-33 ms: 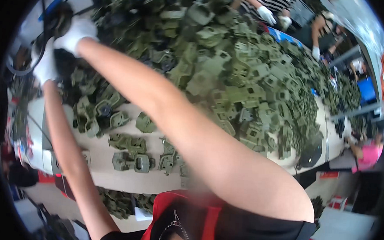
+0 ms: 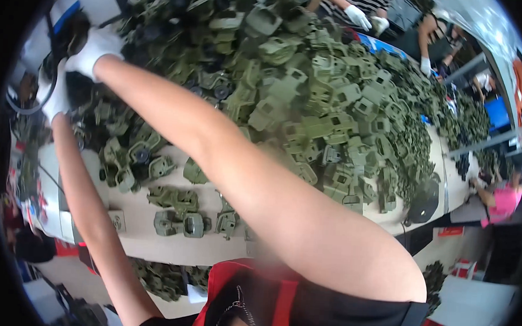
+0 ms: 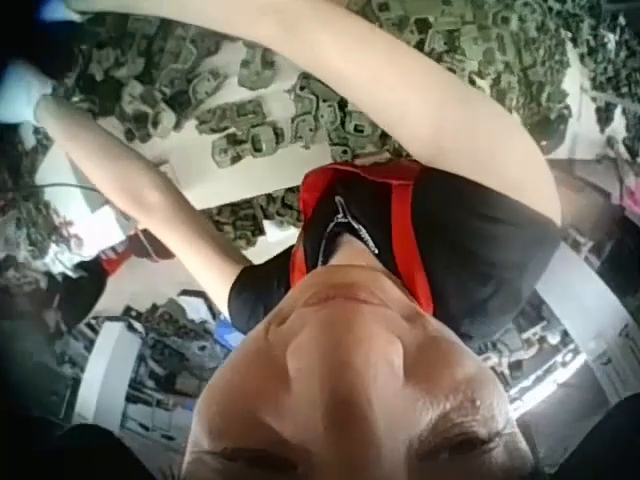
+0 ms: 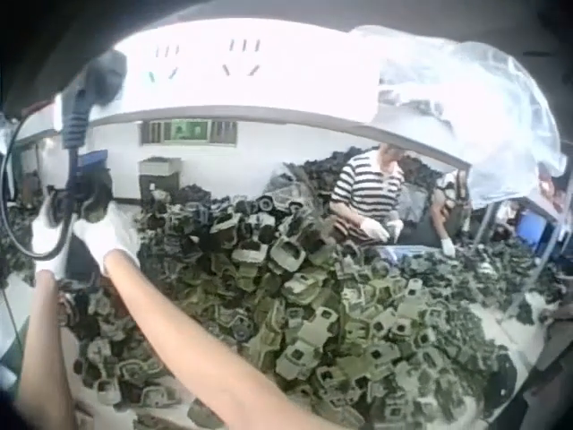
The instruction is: The person assembles green plastic toy vehicle components by hand at a factory workbench.
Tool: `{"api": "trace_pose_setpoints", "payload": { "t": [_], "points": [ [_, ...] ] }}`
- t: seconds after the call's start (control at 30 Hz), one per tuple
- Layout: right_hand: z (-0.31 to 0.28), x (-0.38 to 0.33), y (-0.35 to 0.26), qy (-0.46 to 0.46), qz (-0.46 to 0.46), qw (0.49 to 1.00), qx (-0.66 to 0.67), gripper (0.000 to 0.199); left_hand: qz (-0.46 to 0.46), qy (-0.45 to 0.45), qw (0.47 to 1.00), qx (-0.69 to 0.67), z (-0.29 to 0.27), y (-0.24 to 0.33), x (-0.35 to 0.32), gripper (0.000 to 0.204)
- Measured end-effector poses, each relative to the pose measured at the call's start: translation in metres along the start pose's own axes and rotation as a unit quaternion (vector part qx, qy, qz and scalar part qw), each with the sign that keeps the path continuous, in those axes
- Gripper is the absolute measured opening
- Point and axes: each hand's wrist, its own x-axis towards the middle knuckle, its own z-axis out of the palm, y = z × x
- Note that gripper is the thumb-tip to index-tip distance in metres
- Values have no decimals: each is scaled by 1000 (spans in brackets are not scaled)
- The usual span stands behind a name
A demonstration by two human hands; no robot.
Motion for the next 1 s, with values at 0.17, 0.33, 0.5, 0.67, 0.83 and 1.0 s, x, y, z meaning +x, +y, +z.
{"api": "trace_pose_setpoints", "payload": {
  "t": [0.17, 0.33, 0.5, 0.67, 0.83, 1.0],
  "points": [
    [-90, -72, 47, -16, -95, 927, -362, 55, 34, -27, 999, -3, 25, 29, -82, 52],
    [-272, -135, 144, -105, 101, 790, -595, 49, -82, -290, 953, -20, 52, 67, -244, 54],
    [-410, -282, 181, 72, -77, 816, -569, 31, -253, -331, 877, 241, -39, 5, -347, 66],
    [-372, -365, 165, 21, -13, 907, -421, 24, -309, -241, 838, 379, -103, -18, -446, 70],
    [-284, -344, 140, -97, -126, 944, -289, 23, -416, -374, 797, 227, -83, 7, -376, 88],
    [-186, -308, 145, -252, -109, 948, -160, 31, -593, 113, 792, 95, -56, -35, -325, 122]
  ]
}}
